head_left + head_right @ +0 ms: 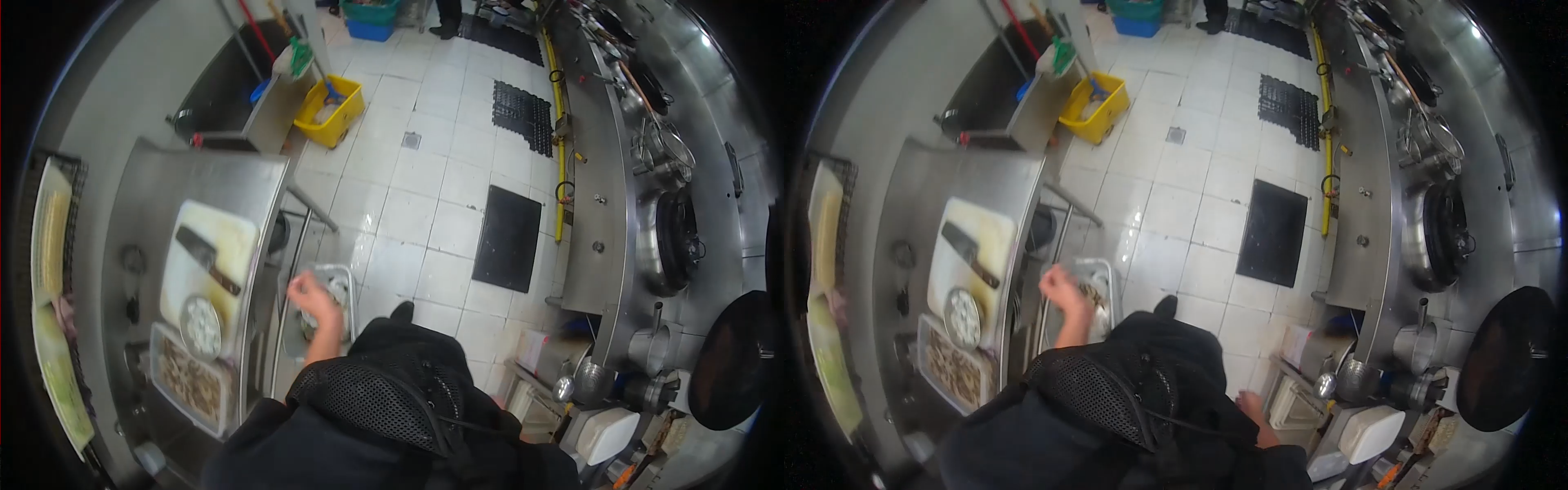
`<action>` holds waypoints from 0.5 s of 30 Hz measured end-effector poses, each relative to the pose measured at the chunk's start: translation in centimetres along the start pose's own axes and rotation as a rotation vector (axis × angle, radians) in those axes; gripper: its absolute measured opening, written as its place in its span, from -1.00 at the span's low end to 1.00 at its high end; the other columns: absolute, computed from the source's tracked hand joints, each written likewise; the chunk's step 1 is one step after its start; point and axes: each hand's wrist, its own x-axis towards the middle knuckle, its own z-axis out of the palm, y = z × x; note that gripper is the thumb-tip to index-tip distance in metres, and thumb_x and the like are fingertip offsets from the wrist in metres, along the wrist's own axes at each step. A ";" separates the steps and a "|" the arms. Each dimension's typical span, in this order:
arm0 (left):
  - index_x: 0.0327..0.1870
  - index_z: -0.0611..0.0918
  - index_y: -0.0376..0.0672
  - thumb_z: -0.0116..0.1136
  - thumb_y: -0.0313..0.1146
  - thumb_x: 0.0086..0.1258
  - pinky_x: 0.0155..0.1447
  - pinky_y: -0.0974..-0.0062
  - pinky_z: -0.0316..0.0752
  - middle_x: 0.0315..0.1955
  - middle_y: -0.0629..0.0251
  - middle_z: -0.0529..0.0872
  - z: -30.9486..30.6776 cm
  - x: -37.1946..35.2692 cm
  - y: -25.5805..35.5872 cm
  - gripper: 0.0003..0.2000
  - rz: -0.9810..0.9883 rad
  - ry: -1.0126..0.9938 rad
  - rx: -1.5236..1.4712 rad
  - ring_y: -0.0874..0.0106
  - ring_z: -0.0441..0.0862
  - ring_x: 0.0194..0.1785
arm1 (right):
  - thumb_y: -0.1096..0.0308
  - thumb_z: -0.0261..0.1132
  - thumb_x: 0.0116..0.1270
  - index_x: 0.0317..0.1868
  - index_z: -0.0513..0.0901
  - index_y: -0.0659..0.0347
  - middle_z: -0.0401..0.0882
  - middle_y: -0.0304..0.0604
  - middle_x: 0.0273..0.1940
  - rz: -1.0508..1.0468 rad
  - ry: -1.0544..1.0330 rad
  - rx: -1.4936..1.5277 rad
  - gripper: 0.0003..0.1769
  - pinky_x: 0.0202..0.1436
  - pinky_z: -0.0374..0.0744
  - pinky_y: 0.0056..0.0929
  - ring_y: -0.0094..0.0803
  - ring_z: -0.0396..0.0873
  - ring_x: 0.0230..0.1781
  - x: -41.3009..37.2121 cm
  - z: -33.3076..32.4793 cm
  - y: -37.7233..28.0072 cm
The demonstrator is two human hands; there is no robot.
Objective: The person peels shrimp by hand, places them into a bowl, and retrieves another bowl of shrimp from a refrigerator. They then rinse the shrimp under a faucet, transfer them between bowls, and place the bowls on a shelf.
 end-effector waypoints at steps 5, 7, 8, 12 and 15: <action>0.08 0.48 -0.16 0.26 -0.35 0.50 -0.03 0.47 0.54 0.23 0.20 0.43 23.0 -7.6 7.4 -0.74 0.223 -0.602 -0.240 0.43 0.51 0.08 | 0.26 0.36 0.27 -0.39 0.68 0.24 0.67 -0.01 -0.44 0.410 0.406 0.461 -0.79 -0.30 0.63 -0.04 -0.07 0.71 -0.37 6.4 -6.4 -2.7; 0.07 0.48 -0.16 0.27 -0.37 0.48 0.01 0.45 0.55 0.29 0.17 0.38 31.2 -7.8 10.2 -0.73 0.364 -0.682 -0.179 0.39 0.50 0.13 | 0.24 0.40 0.23 -0.38 0.70 0.28 0.68 0.03 -0.46 0.575 0.571 0.647 -0.76 -0.31 0.64 -0.06 -0.05 0.72 -0.38 9.1 -10.6 -4.6; 0.07 0.49 -0.17 0.28 -0.39 0.47 0.05 0.44 0.56 0.36 0.13 0.33 34.9 -7.6 11.5 -0.73 0.499 -0.735 -0.098 0.35 0.49 0.19 | 0.24 0.42 0.22 -0.37 0.70 0.30 0.69 0.05 -0.47 0.658 0.650 0.745 -0.75 -0.32 0.64 -0.07 -0.04 0.72 -0.38 10.6 -12.5 -6.1; 0.14 0.53 -0.21 0.31 -0.38 0.42 0.16 0.27 0.55 0.30 0.05 0.40 46.6 -4.4 8.3 -0.67 0.640 -0.722 0.223 0.19 0.51 0.22 | 0.15 0.53 0.12 -0.45 0.67 0.42 0.66 0.16 -0.53 0.753 0.530 1.138 -0.58 -0.22 0.64 -0.03 0.06 0.71 -0.40 16.2 -36.8 -9.9; 0.12 0.59 -0.28 0.38 -0.27 0.33 0.36 0.09 0.40 0.21 -0.09 0.53 47.1 1.7 -3.1 -0.59 0.491 -0.611 0.678 0.02 0.51 0.24 | 0.15 0.52 0.15 -0.57 0.63 0.46 0.66 0.20 -0.52 0.560 0.656 0.690 -0.53 -0.23 0.61 0.00 0.12 0.67 -0.48 31.0 -40.1 -4.6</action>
